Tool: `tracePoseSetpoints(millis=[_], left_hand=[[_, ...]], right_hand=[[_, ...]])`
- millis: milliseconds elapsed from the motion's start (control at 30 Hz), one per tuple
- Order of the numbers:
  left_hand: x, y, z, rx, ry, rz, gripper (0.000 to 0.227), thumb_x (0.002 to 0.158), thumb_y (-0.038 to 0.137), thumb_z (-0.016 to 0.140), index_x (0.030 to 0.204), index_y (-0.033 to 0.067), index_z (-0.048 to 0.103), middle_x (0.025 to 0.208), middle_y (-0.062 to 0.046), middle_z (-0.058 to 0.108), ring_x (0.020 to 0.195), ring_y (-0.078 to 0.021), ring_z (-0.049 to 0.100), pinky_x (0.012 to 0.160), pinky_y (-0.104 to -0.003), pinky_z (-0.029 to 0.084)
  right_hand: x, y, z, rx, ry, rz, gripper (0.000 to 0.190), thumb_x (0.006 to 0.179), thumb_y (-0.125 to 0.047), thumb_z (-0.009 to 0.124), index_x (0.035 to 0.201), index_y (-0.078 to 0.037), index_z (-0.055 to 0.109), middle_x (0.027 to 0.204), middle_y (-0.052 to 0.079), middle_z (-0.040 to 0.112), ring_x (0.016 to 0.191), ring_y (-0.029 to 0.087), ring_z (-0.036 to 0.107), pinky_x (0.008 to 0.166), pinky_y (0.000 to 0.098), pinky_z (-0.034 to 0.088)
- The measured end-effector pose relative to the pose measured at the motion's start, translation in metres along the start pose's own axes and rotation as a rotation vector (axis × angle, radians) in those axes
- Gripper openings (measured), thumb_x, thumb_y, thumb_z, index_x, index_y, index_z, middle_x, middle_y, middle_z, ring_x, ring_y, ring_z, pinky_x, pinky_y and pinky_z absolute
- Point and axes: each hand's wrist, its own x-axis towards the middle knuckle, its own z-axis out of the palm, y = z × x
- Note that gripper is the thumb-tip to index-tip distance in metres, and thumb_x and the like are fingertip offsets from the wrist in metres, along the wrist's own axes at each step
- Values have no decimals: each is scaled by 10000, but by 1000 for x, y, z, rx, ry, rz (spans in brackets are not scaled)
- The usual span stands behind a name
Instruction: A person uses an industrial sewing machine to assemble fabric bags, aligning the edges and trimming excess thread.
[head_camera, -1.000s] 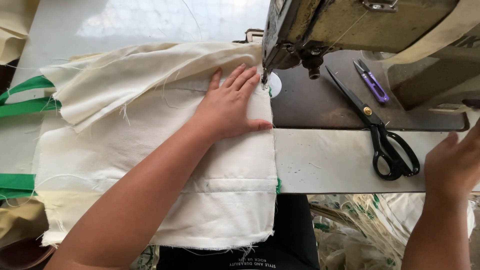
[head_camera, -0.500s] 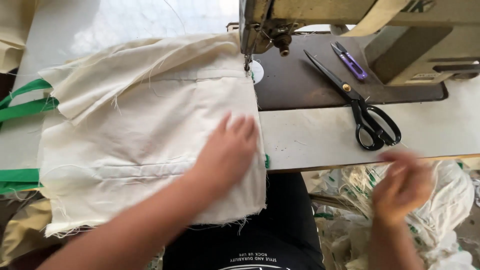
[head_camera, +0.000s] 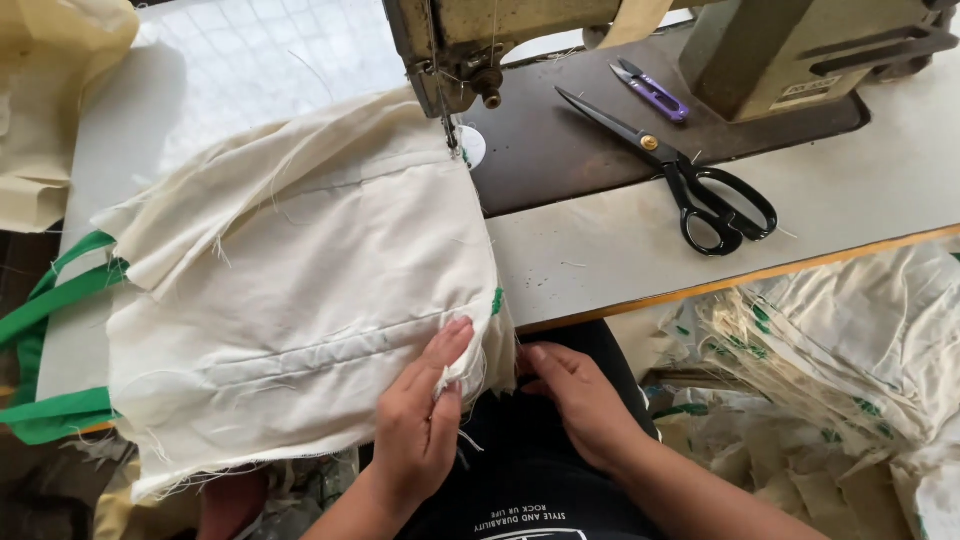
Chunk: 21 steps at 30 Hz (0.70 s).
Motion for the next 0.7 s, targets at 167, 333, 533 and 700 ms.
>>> tracePoseSetpoints(millis=[167,333,533,700], left_hand=[[-10,-13,6,210,-87,108,490,951,75,536,1440,45,554,1504,-170,565,1447,-331,524,1268,-489,351],[-8,-14,10,555,-148,304,450,983,152,542,1421,70,602,1507,-112,568,1413,-303,540,1194,-474,386],[-9,-14,3,334,-142,208,443,1002,118,482,1421,1,567,1489,-159,584,1431,-324,534,1234,-500,358],[-23,-15,7,-185,158,-62,463,1017,127,403,1380,-137,514,1384,-304,617,1355,-407,594,1199,-443,467]], right_hand=[[3,3,13,0,-66,-69,219,968,-207,673,981,-25,795,843,-2,687,789,86,527,760,253,420],[-1,-3,21,-38,-36,-82,182,940,-174,714,906,-19,803,856,25,774,824,67,612,782,257,525],[-9,-10,28,13,-77,-76,206,922,-145,707,1072,-27,788,1002,71,806,927,122,685,898,293,552],[-5,8,23,33,-64,-80,122,937,-100,690,989,-9,752,916,46,762,877,113,673,834,274,544]])
